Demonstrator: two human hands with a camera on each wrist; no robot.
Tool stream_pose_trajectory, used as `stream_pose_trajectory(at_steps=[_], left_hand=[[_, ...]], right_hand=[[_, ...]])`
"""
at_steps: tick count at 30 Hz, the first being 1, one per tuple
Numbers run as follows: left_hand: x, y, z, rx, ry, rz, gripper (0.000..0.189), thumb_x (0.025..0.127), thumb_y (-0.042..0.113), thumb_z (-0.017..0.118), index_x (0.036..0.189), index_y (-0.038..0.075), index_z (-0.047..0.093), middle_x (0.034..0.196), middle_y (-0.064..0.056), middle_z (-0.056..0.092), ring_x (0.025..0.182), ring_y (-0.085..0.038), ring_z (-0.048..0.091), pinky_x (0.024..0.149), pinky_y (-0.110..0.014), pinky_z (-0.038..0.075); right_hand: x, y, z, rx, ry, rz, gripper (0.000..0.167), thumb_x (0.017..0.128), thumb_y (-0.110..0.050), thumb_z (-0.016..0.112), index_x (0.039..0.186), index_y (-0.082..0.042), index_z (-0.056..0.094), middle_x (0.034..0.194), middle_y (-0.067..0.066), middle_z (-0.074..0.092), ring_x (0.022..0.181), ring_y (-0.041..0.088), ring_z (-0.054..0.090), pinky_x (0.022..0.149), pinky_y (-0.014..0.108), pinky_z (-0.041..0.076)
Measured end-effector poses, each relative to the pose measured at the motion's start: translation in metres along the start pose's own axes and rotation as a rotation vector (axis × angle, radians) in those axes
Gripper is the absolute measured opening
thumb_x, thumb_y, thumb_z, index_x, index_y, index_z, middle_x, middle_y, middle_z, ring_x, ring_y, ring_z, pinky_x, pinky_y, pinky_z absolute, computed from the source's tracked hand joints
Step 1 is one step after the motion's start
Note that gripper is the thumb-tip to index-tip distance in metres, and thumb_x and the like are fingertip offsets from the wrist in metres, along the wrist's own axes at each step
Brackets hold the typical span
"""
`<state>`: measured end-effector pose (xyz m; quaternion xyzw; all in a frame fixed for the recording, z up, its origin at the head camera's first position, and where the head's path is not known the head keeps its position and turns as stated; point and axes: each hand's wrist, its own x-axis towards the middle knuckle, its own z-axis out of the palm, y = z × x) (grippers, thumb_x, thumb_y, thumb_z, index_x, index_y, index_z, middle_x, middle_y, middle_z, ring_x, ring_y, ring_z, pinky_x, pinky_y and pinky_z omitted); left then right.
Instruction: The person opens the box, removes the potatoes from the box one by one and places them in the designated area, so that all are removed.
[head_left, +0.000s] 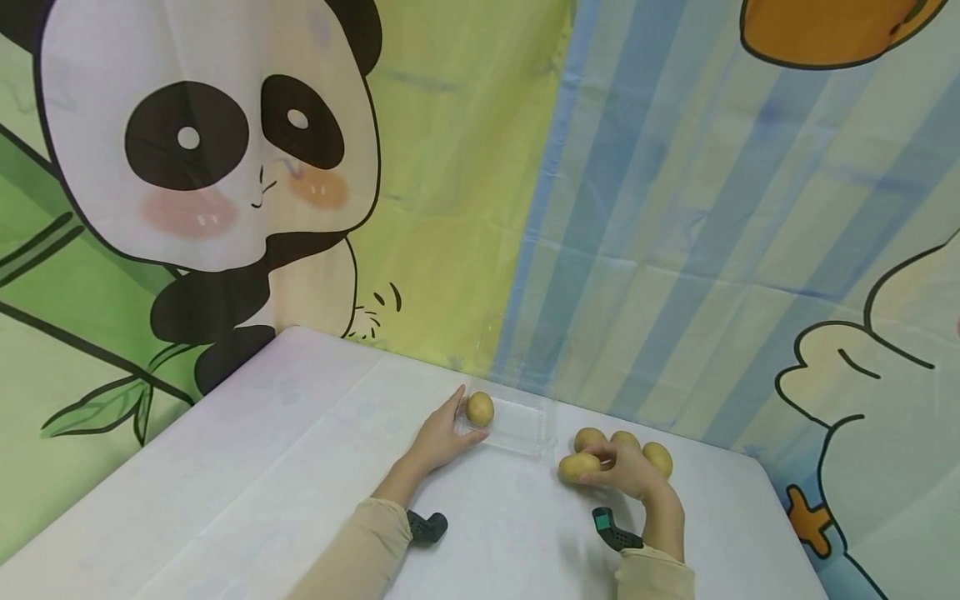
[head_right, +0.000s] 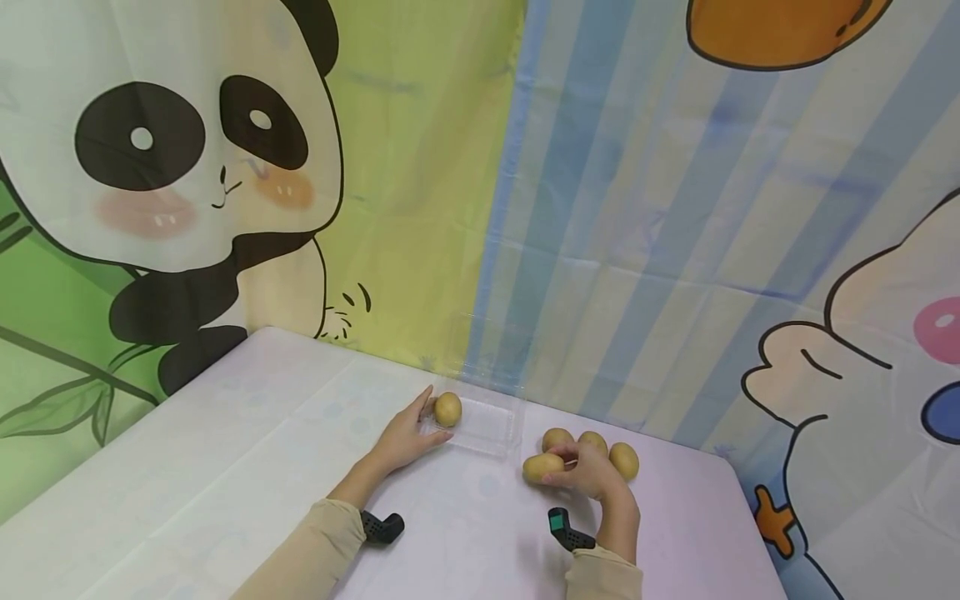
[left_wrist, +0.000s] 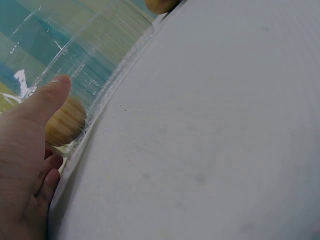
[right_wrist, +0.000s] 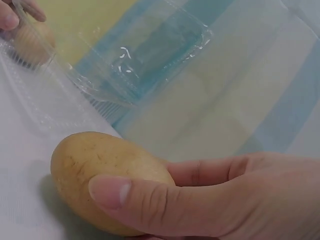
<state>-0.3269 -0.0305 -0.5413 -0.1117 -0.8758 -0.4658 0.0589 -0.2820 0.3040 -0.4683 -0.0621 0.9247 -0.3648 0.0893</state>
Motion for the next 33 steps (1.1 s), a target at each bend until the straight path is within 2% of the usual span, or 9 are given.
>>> stream_pose_trajectory(at_steps=[6,15,26,33], left_hand=[[0.0001,-0.0012,0.0005,0.005,0.001,0.006,0.1,0.077,0.052,0.073,0.152,0.011,0.02,0.148,-0.013,0.042,0.137,-0.034,0.039,0.113,-0.051,0.03],[-0.0003,-0.0012,0.001,0.003,0.002,0.0,0.101,0.077,0.052,0.073,0.152,0.011,0.02,0.148,-0.013,0.042,0.137,-0.034,0.038,0.113,-0.051,0.03],[-0.0017,0.0012,-0.0007,0.002,0.002,-0.003,0.1,0.077,0.052,0.072,0.152,0.012,0.02,0.149,-0.012,0.041,0.137,-0.034,0.038,0.113,-0.052,0.03],[-0.0029,0.0032,-0.0024,0.02,0.001,-0.006,0.101,0.076,0.054,0.072,0.152,0.012,0.02,0.147,-0.013,0.043,0.135,-0.033,0.041,0.113,-0.05,0.032]], right_hand=[[-0.0011,0.0028,-0.0018,-0.043,-0.022,-0.001,0.053,0.069,-0.028,0.084,0.114,-0.008,0.066,0.108,0.002,0.066,0.099,0.015,0.056,0.086,0.032,0.047],[-0.0038,0.0054,-0.0047,0.02,-0.048,0.001,0.054,0.071,-0.027,0.083,0.115,-0.003,0.064,0.109,0.007,0.065,0.096,0.018,0.058,0.077,0.029,0.053],[-0.0073,0.0036,-0.0074,-0.026,0.013,0.042,0.058,0.073,-0.026,0.083,0.116,0.005,0.06,0.108,0.013,0.061,0.094,0.02,0.056,0.076,0.032,0.053],[-0.0071,0.0017,-0.0053,0.04,0.014,0.094,0.062,0.073,-0.022,0.083,0.118,0.01,0.055,0.101,0.014,0.06,0.08,0.016,0.061,0.07,0.03,0.055]])
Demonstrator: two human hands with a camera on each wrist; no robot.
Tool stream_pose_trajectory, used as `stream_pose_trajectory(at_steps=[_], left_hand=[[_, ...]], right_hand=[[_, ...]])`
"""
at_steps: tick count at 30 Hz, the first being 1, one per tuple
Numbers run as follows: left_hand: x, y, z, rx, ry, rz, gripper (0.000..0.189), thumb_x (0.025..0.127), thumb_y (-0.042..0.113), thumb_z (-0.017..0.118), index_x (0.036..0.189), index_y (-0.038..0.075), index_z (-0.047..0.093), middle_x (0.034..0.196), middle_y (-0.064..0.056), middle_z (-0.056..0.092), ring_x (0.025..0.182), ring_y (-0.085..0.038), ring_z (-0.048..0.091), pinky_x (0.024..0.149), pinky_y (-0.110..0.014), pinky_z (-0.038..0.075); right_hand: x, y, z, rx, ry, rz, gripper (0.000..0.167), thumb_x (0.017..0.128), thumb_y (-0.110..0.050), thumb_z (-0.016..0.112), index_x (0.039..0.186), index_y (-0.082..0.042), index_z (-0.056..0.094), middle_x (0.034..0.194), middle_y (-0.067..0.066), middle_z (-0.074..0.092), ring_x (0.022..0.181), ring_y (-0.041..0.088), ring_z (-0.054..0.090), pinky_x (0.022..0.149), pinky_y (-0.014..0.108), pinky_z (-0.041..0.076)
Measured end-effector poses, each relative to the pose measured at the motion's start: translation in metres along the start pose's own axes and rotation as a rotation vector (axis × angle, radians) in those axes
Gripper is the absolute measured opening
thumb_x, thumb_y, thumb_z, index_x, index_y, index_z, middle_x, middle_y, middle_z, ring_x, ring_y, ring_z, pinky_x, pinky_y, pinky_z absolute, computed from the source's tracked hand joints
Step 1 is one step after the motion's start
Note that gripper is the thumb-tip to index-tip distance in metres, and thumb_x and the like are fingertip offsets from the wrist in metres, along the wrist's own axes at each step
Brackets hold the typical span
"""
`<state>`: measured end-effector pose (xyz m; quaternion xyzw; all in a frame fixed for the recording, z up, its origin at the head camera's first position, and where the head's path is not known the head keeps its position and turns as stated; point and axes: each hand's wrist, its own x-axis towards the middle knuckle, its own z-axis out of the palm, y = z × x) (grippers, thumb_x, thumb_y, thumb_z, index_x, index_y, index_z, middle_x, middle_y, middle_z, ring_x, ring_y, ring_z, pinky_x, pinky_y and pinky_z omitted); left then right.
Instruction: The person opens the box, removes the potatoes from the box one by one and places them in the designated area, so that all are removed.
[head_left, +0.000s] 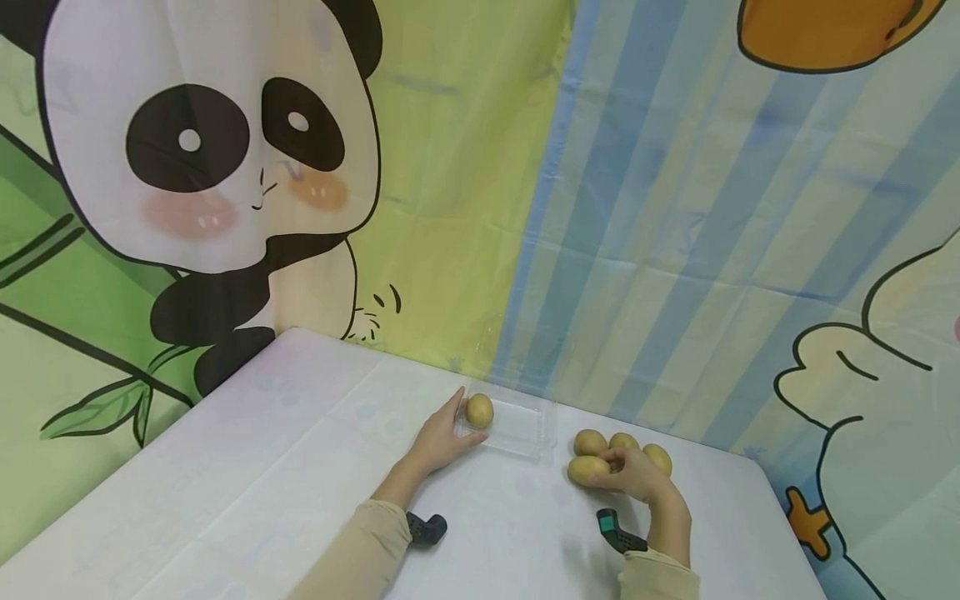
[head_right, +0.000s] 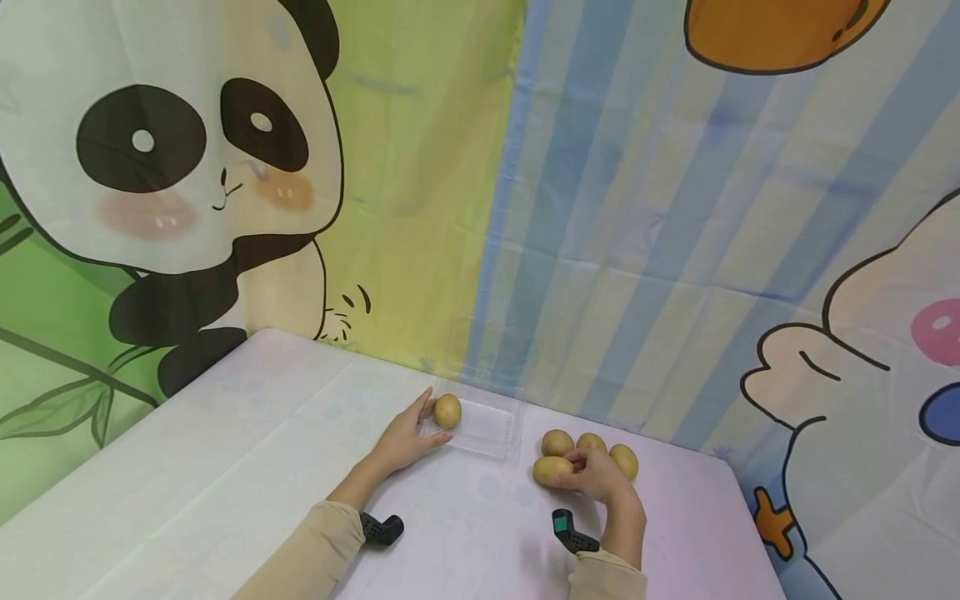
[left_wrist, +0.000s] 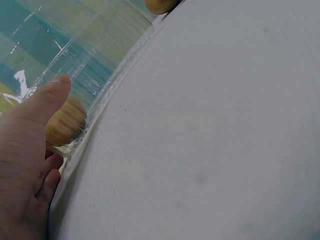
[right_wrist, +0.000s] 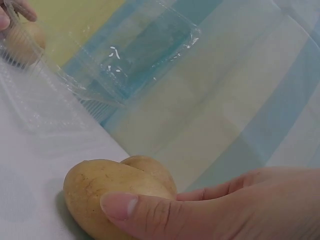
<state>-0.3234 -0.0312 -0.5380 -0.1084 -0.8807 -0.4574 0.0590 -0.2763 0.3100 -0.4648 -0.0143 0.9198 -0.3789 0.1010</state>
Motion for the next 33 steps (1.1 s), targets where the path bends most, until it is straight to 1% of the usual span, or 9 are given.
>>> stream_pose_trajectory(at_steps=[4,12,19,27,30,33], left_hand=[[-0.0005,0.0006,-0.0002,-0.003,0.003,0.008,0.101,0.077,0.053,0.072,0.152,0.011,0.021,0.147,-0.014,0.044,0.135,-0.033,0.042,0.112,-0.05,0.032],[-0.0006,0.0005,-0.0005,-0.01,0.004,0.007,0.1,0.077,0.052,0.073,0.152,0.011,0.021,0.147,-0.014,0.044,0.135,-0.033,0.041,0.113,-0.05,0.031],[-0.0003,0.0003,-0.0001,-0.014,0.004,0.014,0.101,0.077,0.052,0.073,0.152,0.011,0.02,0.147,-0.014,0.043,0.136,-0.033,0.041,0.113,-0.05,0.031],[-0.0005,0.0004,-0.0006,-0.02,0.004,0.011,0.101,0.077,0.052,0.073,0.152,0.011,0.021,0.147,-0.014,0.043,0.136,-0.033,0.041,0.113,-0.05,0.031],[-0.0004,0.0006,-0.0005,-0.018,0.0,0.007,0.1,0.077,0.051,0.073,0.152,0.011,0.02,0.147,-0.014,0.043,0.136,-0.033,0.04,0.113,-0.05,0.031],[-0.0005,0.0009,-0.0005,-0.024,-0.003,0.003,0.1,0.077,0.05,0.074,0.152,0.012,0.02,0.148,-0.013,0.042,0.136,-0.033,0.04,0.113,-0.05,0.03]], right_hand=[[-0.0011,-0.0017,-0.0002,-0.014,0.006,0.011,0.061,0.072,-0.022,0.083,0.117,0.01,0.056,0.099,0.013,0.06,0.08,0.015,0.06,0.07,0.03,0.055],[-0.0011,-0.0035,-0.0011,-0.051,-0.006,0.014,0.062,0.072,-0.023,0.083,0.118,0.009,0.057,0.101,0.013,0.062,0.079,0.013,0.062,0.071,0.031,0.056],[-0.0023,-0.0011,-0.0037,-0.078,-0.01,0.013,0.058,0.073,-0.022,0.082,0.119,0.005,0.06,0.106,0.011,0.066,0.083,0.014,0.064,0.075,0.032,0.057],[-0.0047,-0.0026,-0.0056,-0.087,-0.025,0.02,0.054,0.076,-0.022,0.08,0.119,0.005,0.061,0.101,0.006,0.068,0.083,0.013,0.064,0.076,0.033,0.056],[-0.005,-0.0025,-0.0054,-0.076,-0.018,0.032,0.054,0.076,-0.022,0.08,0.119,0.005,0.061,0.101,0.006,0.067,0.083,0.013,0.064,0.077,0.032,0.056],[-0.0054,-0.0021,-0.0063,-0.09,-0.021,0.028,0.056,0.076,-0.023,0.08,0.119,0.006,0.06,0.1,0.006,0.067,0.084,0.013,0.062,0.077,0.033,0.056]])
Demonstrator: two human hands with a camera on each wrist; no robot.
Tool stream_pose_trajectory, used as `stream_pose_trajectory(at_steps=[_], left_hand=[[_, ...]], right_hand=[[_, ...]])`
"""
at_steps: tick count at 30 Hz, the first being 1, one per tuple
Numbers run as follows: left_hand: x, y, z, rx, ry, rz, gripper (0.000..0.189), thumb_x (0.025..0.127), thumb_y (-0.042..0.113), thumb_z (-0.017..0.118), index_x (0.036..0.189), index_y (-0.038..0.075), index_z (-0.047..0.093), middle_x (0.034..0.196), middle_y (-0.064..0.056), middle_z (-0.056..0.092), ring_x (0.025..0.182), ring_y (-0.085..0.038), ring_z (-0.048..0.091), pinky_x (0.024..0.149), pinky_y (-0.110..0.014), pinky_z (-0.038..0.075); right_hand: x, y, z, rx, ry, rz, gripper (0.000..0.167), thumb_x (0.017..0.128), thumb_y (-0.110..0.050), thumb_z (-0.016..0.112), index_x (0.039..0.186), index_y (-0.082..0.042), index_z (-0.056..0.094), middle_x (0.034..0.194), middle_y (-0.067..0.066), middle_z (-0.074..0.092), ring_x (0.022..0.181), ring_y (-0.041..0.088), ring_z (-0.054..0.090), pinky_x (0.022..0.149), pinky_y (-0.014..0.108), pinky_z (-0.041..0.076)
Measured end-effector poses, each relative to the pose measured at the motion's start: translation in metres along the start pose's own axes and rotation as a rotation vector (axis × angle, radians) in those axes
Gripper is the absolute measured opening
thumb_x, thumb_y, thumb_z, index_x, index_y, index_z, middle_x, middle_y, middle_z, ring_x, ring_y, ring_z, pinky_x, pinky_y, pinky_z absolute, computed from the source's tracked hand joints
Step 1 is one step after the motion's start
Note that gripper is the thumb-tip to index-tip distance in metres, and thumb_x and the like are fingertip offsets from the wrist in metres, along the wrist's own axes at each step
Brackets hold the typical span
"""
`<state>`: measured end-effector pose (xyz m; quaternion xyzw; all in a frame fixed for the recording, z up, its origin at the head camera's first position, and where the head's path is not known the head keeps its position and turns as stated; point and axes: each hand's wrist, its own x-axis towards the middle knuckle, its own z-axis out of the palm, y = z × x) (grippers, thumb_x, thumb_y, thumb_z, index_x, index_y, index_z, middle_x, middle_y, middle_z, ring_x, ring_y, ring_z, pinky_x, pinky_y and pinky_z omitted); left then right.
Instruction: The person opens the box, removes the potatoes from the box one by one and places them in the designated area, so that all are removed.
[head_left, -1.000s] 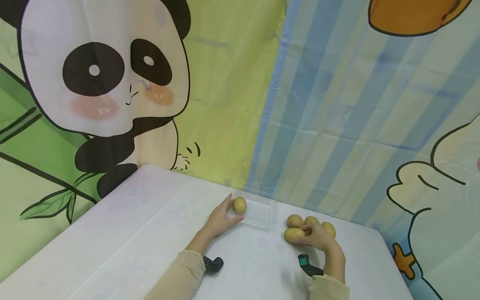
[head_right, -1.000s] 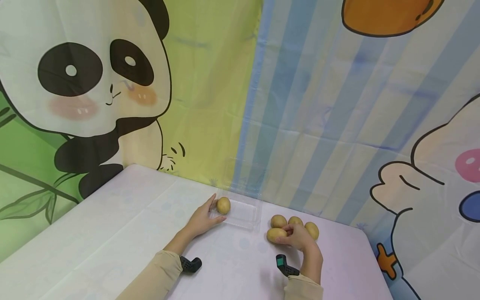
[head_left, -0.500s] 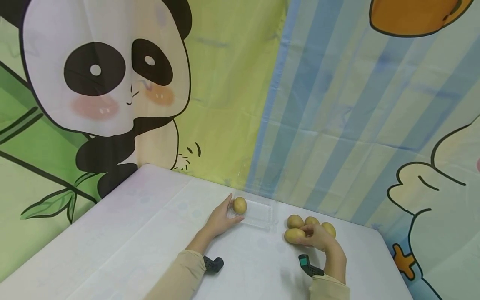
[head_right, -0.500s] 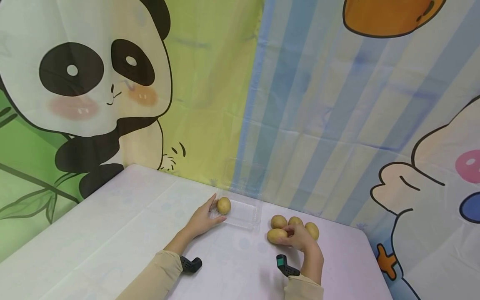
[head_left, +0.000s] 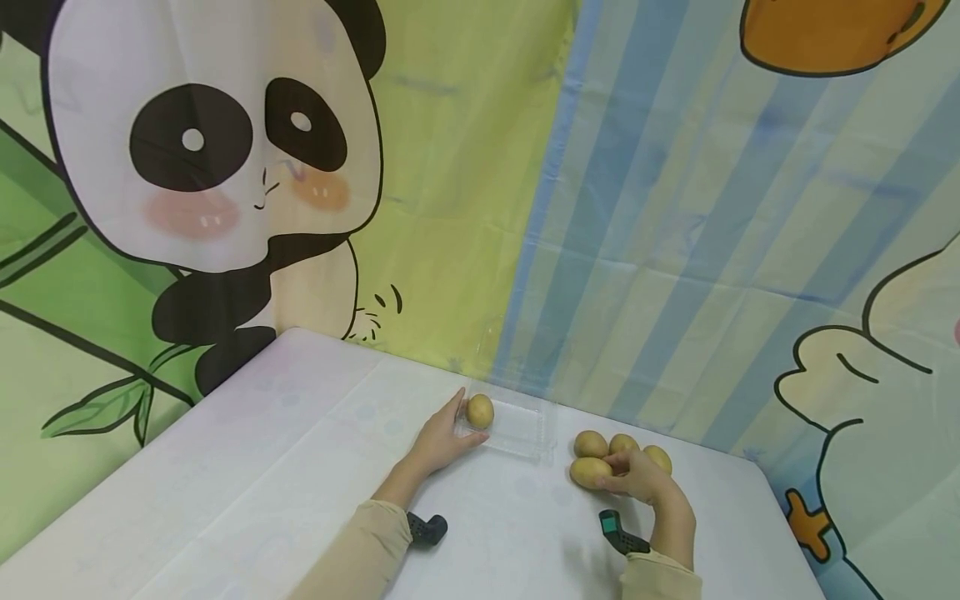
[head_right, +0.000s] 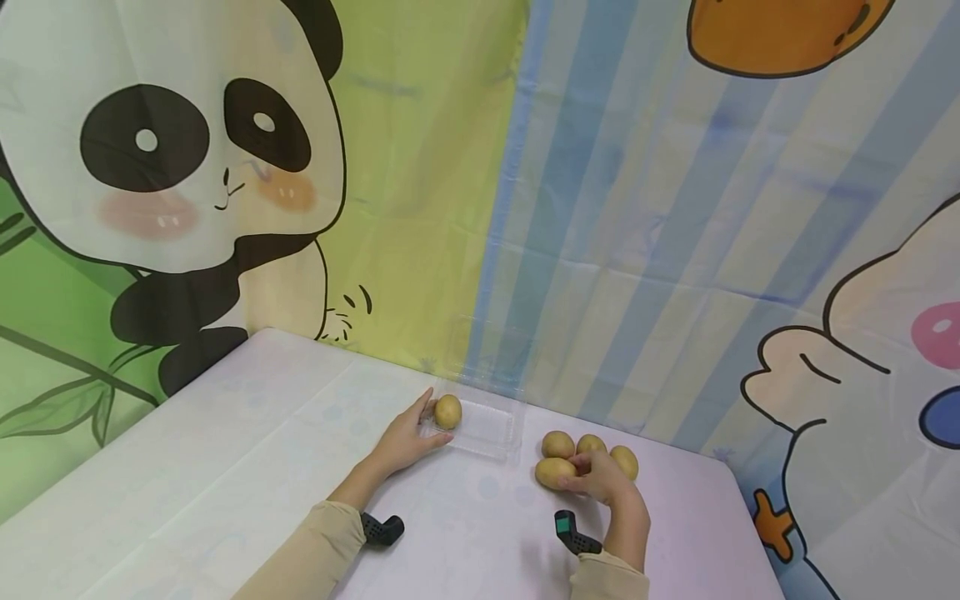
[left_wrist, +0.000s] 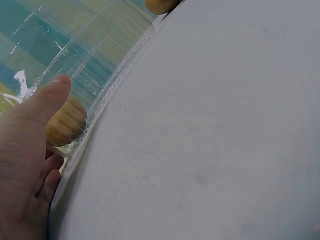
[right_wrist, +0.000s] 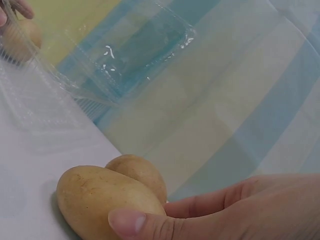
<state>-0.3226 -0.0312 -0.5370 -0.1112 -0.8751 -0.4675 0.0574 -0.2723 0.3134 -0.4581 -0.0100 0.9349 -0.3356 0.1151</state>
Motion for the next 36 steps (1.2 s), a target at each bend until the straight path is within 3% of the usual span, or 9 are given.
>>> stream_pose_trajectory(at_steps=[8,17,23,27,31,36], left_hand=[[-0.001,0.001,-0.001,0.002,-0.007,-0.003,0.1,0.077,0.052,0.073,0.152,0.012,0.02,0.148,-0.013,0.042,0.137,-0.033,0.039,0.113,-0.051,0.03],[0.0,0.0,-0.001,0.011,-0.001,0.003,0.1,0.077,0.052,0.073,0.152,0.011,0.021,0.147,-0.013,0.043,0.136,-0.033,0.04,0.113,-0.051,0.031],[0.0,-0.001,0.0,0.004,0.001,0.011,0.099,0.077,0.051,0.073,0.152,0.011,0.021,0.147,-0.014,0.043,0.136,-0.034,0.039,0.113,-0.051,0.03],[0.0,-0.001,0.0,0.006,-0.001,0.011,0.1,0.077,0.052,0.073,0.152,0.012,0.021,0.147,-0.014,0.043,0.136,-0.034,0.04,0.113,-0.05,0.031],[0.0,-0.001,0.0,0.005,-0.005,0.009,0.1,0.078,0.052,0.072,0.152,0.011,0.02,0.147,-0.014,0.043,0.136,-0.034,0.04,0.113,-0.05,0.031],[0.0,-0.001,-0.001,0.01,-0.006,0.007,0.099,0.078,0.052,0.072,0.152,0.012,0.02,0.147,-0.013,0.043,0.136,-0.033,0.04,0.113,-0.05,0.031]], right_hand=[[0.001,0.004,-0.002,-0.024,0.004,0.018,0.057,0.077,-0.025,0.078,0.121,0.006,0.059,0.103,0.006,0.067,0.088,0.014,0.063,0.083,0.039,0.055],[0.002,0.006,-0.004,-0.07,0.031,-0.004,0.049,0.077,-0.022,0.079,0.115,0.004,0.063,0.101,0.006,0.068,0.091,0.017,0.062,0.081,0.038,0.055],[0.0,0.004,-0.007,-0.102,0.051,0.009,0.045,0.078,-0.025,0.078,0.113,0.0,0.066,0.102,0.006,0.069,0.096,0.021,0.062,0.084,0.045,0.053],[-0.004,0.003,-0.013,-0.113,0.067,-0.026,0.04,0.082,-0.025,0.075,0.113,-0.001,0.068,0.107,0.012,0.069,0.101,0.029,0.062,0.087,0.048,0.052],[-0.008,-0.003,-0.02,-0.108,0.091,-0.04,0.047,0.089,-0.034,0.066,0.121,0.0,0.063,0.119,0.02,0.064,0.11,0.039,0.059,0.091,0.053,0.05],[-0.005,-0.023,-0.024,0.003,0.225,-0.056,0.068,0.094,-0.049,0.053,0.141,-0.002,0.042,0.141,0.024,0.046,0.129,0.043,0.044,0.101,0.056,0.042]])
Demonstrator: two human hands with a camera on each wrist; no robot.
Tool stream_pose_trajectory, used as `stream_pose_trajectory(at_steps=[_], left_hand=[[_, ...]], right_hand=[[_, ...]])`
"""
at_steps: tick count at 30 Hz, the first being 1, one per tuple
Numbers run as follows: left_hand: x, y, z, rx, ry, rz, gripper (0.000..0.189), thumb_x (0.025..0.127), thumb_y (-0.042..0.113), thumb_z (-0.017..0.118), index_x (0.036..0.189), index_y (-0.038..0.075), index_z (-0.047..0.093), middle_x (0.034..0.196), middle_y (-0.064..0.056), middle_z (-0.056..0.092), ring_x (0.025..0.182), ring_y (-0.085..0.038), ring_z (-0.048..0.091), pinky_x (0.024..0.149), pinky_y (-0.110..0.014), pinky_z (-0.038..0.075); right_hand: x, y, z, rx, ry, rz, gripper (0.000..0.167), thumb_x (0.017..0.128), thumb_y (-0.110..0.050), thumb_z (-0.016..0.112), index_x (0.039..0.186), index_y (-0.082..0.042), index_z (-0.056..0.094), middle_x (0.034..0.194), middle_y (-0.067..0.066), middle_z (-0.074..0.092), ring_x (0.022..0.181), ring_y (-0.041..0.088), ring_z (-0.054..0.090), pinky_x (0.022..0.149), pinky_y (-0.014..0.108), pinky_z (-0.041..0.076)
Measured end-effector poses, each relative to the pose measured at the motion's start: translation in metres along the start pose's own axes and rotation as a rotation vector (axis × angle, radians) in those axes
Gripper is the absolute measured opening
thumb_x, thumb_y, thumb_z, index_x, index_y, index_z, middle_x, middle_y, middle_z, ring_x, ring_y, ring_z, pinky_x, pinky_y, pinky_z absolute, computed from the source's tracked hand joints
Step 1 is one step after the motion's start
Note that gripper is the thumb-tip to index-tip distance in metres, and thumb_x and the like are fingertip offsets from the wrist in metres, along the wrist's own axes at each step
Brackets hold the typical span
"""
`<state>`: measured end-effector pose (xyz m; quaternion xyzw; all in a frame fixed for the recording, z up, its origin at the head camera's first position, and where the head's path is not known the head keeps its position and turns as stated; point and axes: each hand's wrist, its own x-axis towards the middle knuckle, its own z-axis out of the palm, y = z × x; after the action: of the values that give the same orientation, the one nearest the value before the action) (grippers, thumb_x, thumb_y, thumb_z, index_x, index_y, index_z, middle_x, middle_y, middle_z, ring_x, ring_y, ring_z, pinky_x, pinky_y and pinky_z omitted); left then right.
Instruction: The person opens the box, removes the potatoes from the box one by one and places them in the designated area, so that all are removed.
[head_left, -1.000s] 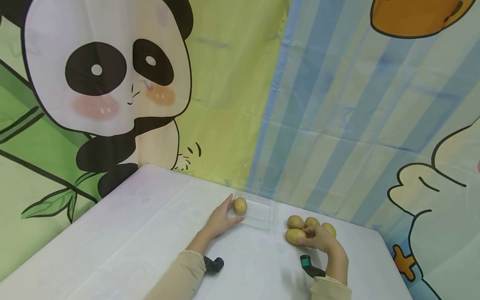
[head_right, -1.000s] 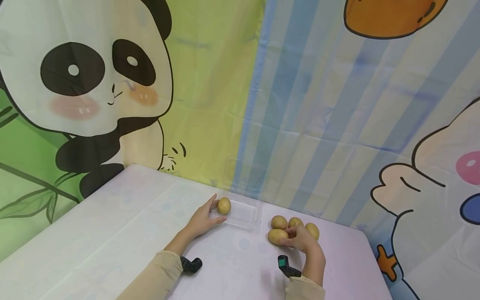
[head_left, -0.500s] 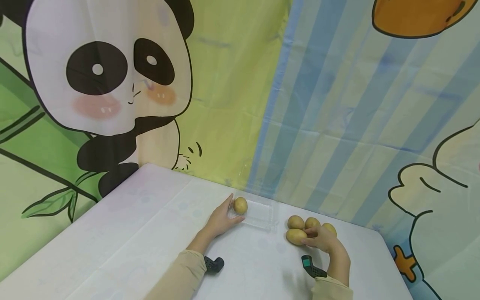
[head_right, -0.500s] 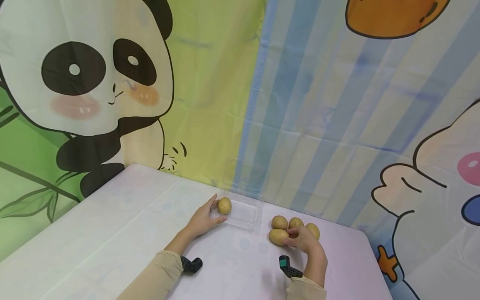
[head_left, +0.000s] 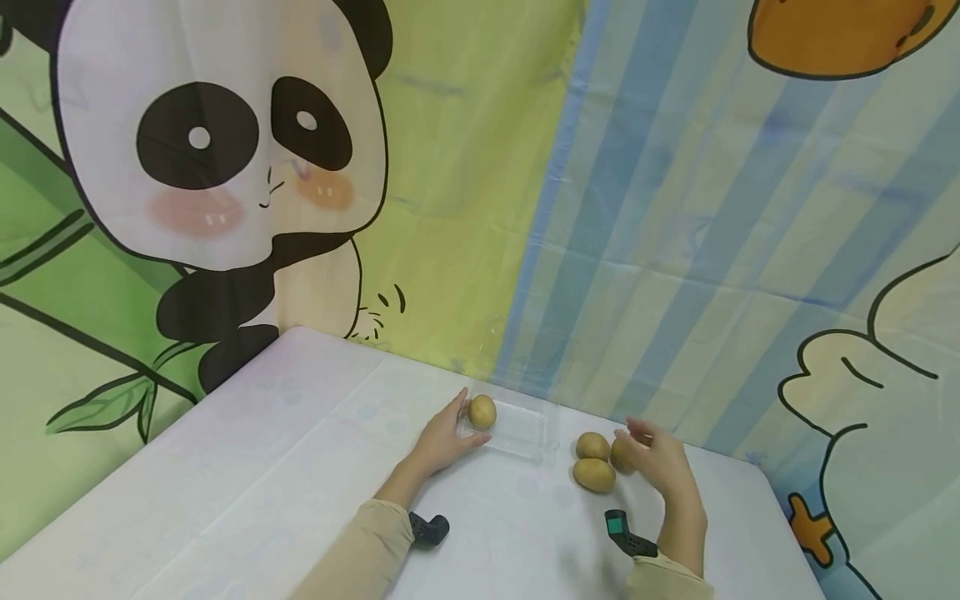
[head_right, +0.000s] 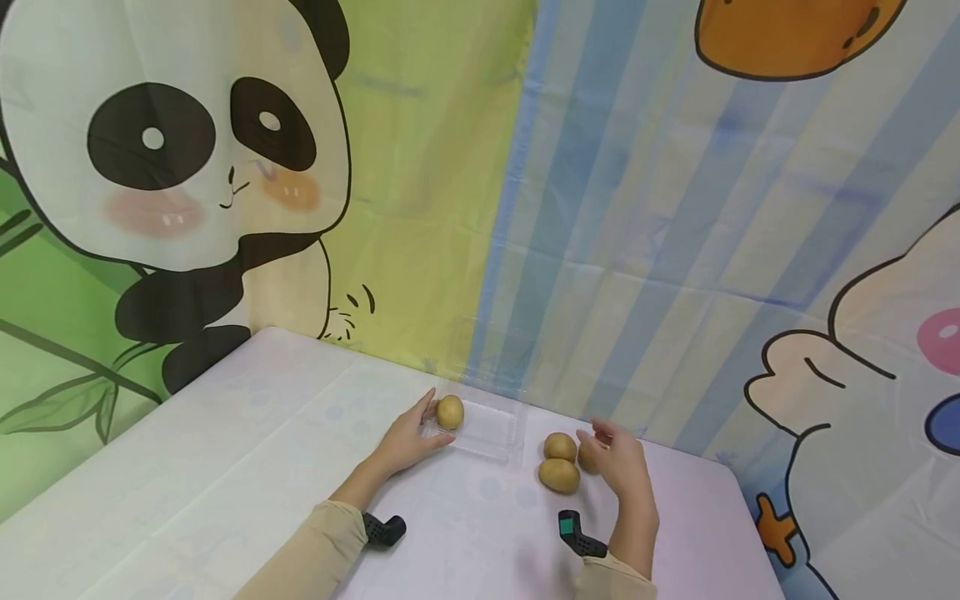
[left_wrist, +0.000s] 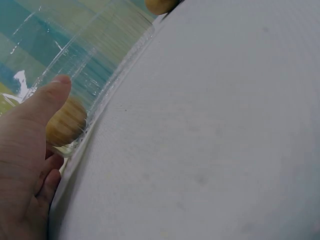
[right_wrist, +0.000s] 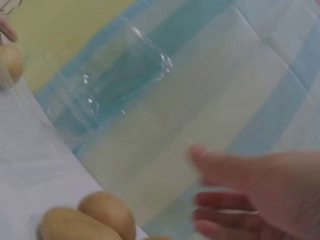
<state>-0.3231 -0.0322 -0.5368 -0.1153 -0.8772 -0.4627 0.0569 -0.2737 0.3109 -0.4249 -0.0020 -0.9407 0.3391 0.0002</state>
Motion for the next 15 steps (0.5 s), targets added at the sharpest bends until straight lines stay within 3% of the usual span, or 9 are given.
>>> stream_pose_trajectory(at_steps=[4,9,12,15], left_hand=[[0.0,0.001,-0.001,-0.001,-0.001,0.004,0.099,0.078,0.052,0.072,0.152,0.011,0.02,0.147,-0.013,0.043,0.136,-0.034,0.04,0.113,-0.05,0.031],[0.0,0.001,0.0,-0.009,0.01,-0.003,0.099,0.078,0.05,0.073,0.152,0.012,0.02,0.147,-0.012,0.044,0.136,-0.033,0.041,0.113,-0.051,0.031],[0.0,0.0,0.003,-0.033,0.005,-0.013,0.099,0.077,0.049,0.074,0.153,0.013,0.02,0.148,-0.011,0.043,0.136,-0.032,0.04,0.113,-0.051,0.03],[0.0,-0.002,0.003,-0.041,0.001,-0.018,0.1,0.077,0.051,0.074,0.153,0.015,0.019,0.148,-0.01,0.042,0.137,-0.031,0.039,0.114,-0.051,0.029]], right_hand=[[0.009,-0.02,0.01,0.078,0.105,-0.073,0.083,0.094,-0.052,0.05,0.151,-0.002,0.018,0.153,0.024,0.026,0.138,0.043,0.031,0.11,0.052,0.035],[0.024,-0.043,0.037,0.065,0.134,-0.134,0.093,0.093,-0.053,0.051,0.153,-0.007,-0.004,0.159,0.019,0.004,0.144,0.044,0.011,0.115,0.058,0.019],[0.034,-0.053,0.057,0.058,0.123,-0.131,0.095,0.093,-0.053,0.052,0.153,-0.007,-0.005,0.16,0.018,-0.004,0.146,0.042,0.001,0.116,0.06,0.01],[0.046,-0.062,0.08,0.054,0.091,-0.174,0.09,0.093,-0.05,0.053,0.152,-0.001,0.005,0.159,0.021,0.003,0.146,0.041,0.004,0.117,0.059,0.011]])
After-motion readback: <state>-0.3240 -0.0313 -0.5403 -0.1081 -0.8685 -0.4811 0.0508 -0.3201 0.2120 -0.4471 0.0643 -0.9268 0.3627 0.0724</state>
